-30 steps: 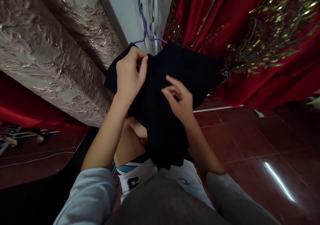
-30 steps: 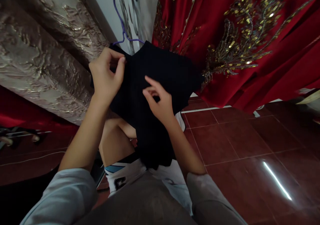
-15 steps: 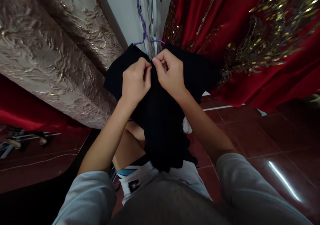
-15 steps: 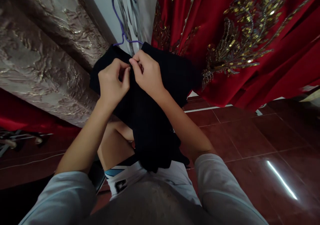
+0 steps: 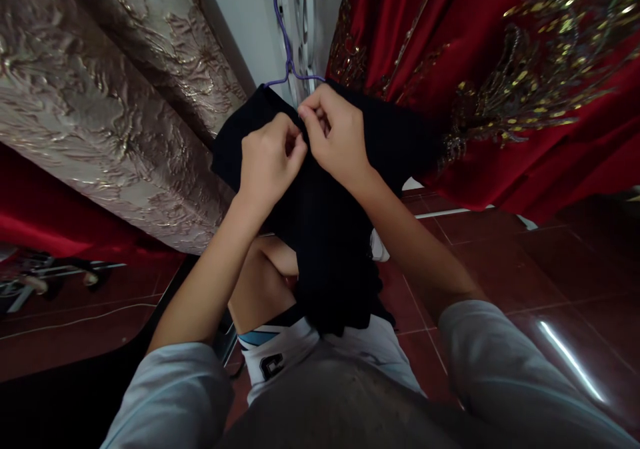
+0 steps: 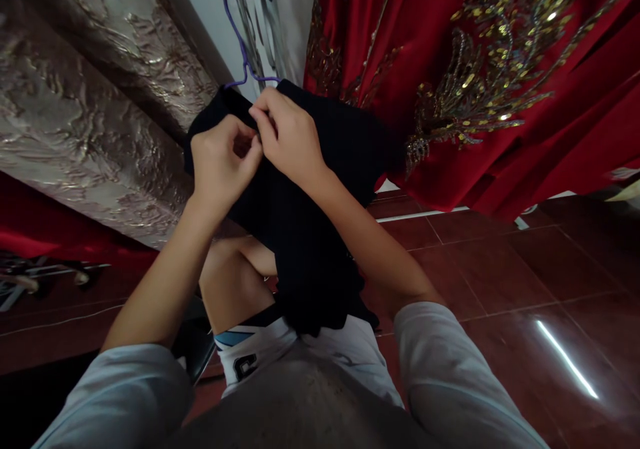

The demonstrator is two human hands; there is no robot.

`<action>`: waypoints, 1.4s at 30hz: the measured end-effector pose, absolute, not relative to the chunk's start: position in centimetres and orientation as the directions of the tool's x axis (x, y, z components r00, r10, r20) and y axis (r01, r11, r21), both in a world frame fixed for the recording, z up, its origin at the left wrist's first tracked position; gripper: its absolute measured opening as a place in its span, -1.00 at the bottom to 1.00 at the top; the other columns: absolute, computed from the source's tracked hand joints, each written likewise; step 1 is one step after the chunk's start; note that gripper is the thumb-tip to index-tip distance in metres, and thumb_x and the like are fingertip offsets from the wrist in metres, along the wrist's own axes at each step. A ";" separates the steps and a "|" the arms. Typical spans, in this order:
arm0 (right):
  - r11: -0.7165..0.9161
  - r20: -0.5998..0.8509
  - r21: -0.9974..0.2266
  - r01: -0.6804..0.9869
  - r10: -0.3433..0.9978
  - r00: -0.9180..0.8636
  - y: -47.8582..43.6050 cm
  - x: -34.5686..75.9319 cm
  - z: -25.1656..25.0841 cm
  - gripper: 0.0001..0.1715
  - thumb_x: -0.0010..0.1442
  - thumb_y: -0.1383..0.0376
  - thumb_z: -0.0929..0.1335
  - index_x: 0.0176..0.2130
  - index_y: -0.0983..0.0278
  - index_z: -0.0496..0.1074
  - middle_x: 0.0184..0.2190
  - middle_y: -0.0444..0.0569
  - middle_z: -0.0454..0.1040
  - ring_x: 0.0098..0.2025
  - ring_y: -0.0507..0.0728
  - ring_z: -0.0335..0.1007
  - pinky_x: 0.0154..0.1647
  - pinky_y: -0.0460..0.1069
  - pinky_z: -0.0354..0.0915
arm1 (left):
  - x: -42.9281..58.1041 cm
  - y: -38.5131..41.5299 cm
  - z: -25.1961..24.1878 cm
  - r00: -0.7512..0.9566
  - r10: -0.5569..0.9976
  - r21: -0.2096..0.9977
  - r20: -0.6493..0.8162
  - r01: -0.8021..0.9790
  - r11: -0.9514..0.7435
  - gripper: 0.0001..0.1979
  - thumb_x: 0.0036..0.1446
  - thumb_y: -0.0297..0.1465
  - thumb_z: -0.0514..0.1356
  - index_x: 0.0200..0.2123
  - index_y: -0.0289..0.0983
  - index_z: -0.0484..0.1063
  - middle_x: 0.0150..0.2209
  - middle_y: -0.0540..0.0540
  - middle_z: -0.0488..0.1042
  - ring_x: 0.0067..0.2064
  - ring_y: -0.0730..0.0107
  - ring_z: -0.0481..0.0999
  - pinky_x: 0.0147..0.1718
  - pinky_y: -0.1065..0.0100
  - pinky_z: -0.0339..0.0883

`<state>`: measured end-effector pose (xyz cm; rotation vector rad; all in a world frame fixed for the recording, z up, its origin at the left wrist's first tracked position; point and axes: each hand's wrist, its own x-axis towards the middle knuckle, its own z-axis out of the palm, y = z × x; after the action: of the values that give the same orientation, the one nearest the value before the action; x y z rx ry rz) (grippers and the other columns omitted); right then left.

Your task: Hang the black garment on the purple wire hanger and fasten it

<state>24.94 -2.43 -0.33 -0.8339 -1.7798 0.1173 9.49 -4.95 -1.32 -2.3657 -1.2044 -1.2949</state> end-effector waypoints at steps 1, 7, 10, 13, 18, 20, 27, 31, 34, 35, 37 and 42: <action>0.740 0.818 -0.458 0.493 0.567 -0.092 -2.4 25.1 0.3 -0.67 0.51 0.10 0.17 -0.24 0.19 0.31 -0.29 -0.06 0.40 -0.19 0.07 0.38 -0.05 -0.03 0.36 | 9.7 -5.3 -1.7 0.352 0.593 0.158 0.724 0.752 -0.640 -0.94 0.29 -0.45 0.15 -0.25 -0.26 0.42 -0.38 -0.11 0.49 -0.33 0.25 0.52 -0.25 0.27 0.38; 0.709 0.913 -0.397 0.583 0.371 0.170 -1.5 31.6 2.1 -0.76 0.47 0.27 0.26 -0.29 0.22 0.35 -0.36 -0.05 0.40 -0.30 0.01 0.33 -0.20 -0.09 0.28 | 10.5 -8.6 -4.1 0.733 0.560 -0.114 0.385 0.640 -0.760 -0.82 0.34 -0.47 0.05 -0.26 -0.31 0.44 -0.26 -0.23 0.53 -0.19 0.10 0.52 -0.22 0.16 0.36; 0.654 0.897 -0.438 0.616 0.363 0.253 -0.5 37.4 0.4 -0.78 0.43 0.25 0.29 -0.28 0.22 0.42 -0.32 0.04 0.48 -0.23 0.06 0.41 -0.13 -0.04 0.29 | 9.2 -8.2 -2.8 0.670 0.515 -0.053 0.535 0.635 -0.770 -0.89 0.26 -0.41 0.17 -0.15 -0.22 0.46 -0.01 -0.21 0.52 0.18 -0.10 0.38 0.14 -0.11 0.21; 0.572 0.826 -0.559 0.600 0.447 0.343 0.1 42.4 -2.7 -0.77 0.39 0.27 0.29 -0.32 0.21 0.45 -0.32 0.10 0.52 -0.27 0.07 0.42 -0.16 -0.01 0.28 | 6.2 -5.1 -0.8 0.508 0.565 0.062 0.651 0.705 -0.706 -0.78 0.14 -0.40 0.24 -0.11 -0.12 0.46 0.00 -0.13 0.51 0.35 -0.16 0.16 0.27 -0.29 -0.05; 0.408 0.624 -0.658 0.634 0.766 0.155 -1.0 43.2 -9.0 -0.87 0.28 0.36 0.32 -0.33 0.26 0.43 -0.40 0.00 0.48 -0.35 0.10 0.37 -0.23 0.03 0.22 | 0.8 0.0 0.6 0.497 0.568 0.029 0.656 0.736 -0.677 -0.92 0.18 -0.29 0.25 -0.25 -0.12 0.43 -0.28 -0.05 0.43 0.08 0.06 0.30 0.28 -0.23 -0.07; 0.375 0.496 -0.673 0.637 0.868 0.013 -2.0 41.1 -10.8 -0.89 0.26 0.34 0.32 -0.33 0.27 0.42 -0.46 -0.06 0.45 -0.42 0.09 0.31 -0.28 0.02 0.19 | -0.5 0.3 0.8 0.492 0.571 0.055 0.656 0.724 -0.687 -0.88 0.22 -0.23 0.22 -0.30 -0.13 0.41 -0.31 -0.06 0.38 -0.10 0.14 0.32 0.14 -0.07 0.16; 0.567 0.521 -0.756 0.328 0.824 -0.222 -5.2 34.0 -9.0 -0.74 0.36 0.12 0.32 -0.20 0.24 0.49 -0.31 -0.07 0.51 -0.30 0.08 0.41 -0.22 -0.01 0.32 | -4.9 -2.0 -0.6 0.397 0.690 0.086 0.606 0.829 -0.552 -0.86 0.11 -0.31 0.13 -0.42 -0.19 0.44 -0.55 -0.01 0.34 -0.47 0.34 0.25 -0.38 0.27 0.19; 0.606 0.498 -0.762 0.227 0.773 -0.393 -6.7 31.7 -6.3 -0.71 0.36 0.12 0.33 -0.04 0.21 0.51 -0.16 -0.04 0.50 -0.17 0.09 0.44 -0.10 0.00 0.37 | -5.0 -5.0 -0.9 0.450 0.889 0.239 0.082 0.857 -0.456 -0.83 0.06 -0.35 0.11 -0.40 -0.24 0.49 -0.56 -0.01 0.45 -0.50 0.31 0.39 -0.44 0.29 0.26; 0.653 0.413 -0.708 0.270 0.692 -0.592 -7.9 29.5 -6.0 -0.56 0.26 0.10 0.43 0.08 0.21 0.51 -0.04 0.04 0.45 -0.03 0.16 0.42 0.07 0.07 0.38 | -1.7 -8.2 0.4 0.557 0.801 0.443 -0.219 0.788 -0.427 -0.82 0.16 -0.35 0.12 -0.34 -0.25 0.51 -0.56 0.02 0.47 -0.52 0.33 0.47 -0.47 0.34 0.32; 0.649 0.378 -0.712 0.269 0.676 -0.632 -8.3 28.5 -6.3 -0.46 0.20 0.08 0.48 0.11 0.23 0.49 -0.02 0.06 0.45 0.01 0.19 0.42 0.11 0.11 0.38 | -0.2 -9.2 1.0 0.606 0.772 0.502 -0.191 0.736 -0.454 -0.81 0.20 -0.33 0.12 -0.30 -0.25 0.52 -0.52 0.02 0.50 -0.49 0.34 0.50 -0.45 0.36 0.34; 0.607 0.340 -0.764 0.218 0.666 -0.664 -9.2 26.6 -6.9 -0.36 0.11 0.06 0.52 0.11 0.26 0.47 0.01 0.09 0.47 0.05 0.24 0.43 0.15 0.16 0.38 | 2.7 -10.6 2.0 0.665 0.746 0.571 -0.033 0.625 -0.532 -0.80 0.29 -0.31 0.13 -0.21 -0.23 0.55 -0.38 0.00 0.56 -0.37 0.34 0.55 -0.35 0.38 0.39; 0.320 0.266 -0.947 -0.008 0.774 -0.574 -10.4 24.5 -7.0 -0.66 0.29 0.05 0.36 -0.11 0.24 0.52 -0.11 0.00 0.58 0.01 0.20 0.51 0.12 0.14 0.46 | 6.5 -10.6 0.2 0.583 0.761 0.607 0.285 0.505 -0.614 -0.74 0.33 -0.17 0.20 -0.09 -0.23 0.49 -0.19 -0.09 0.58 -0.19 0.27 0.56 -0.17 0.33 0.45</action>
<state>24.52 -10.45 -6.97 -0.6807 -1.8410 1.3264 6.46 -10.60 0.16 -3.1969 -1.3771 -1.0032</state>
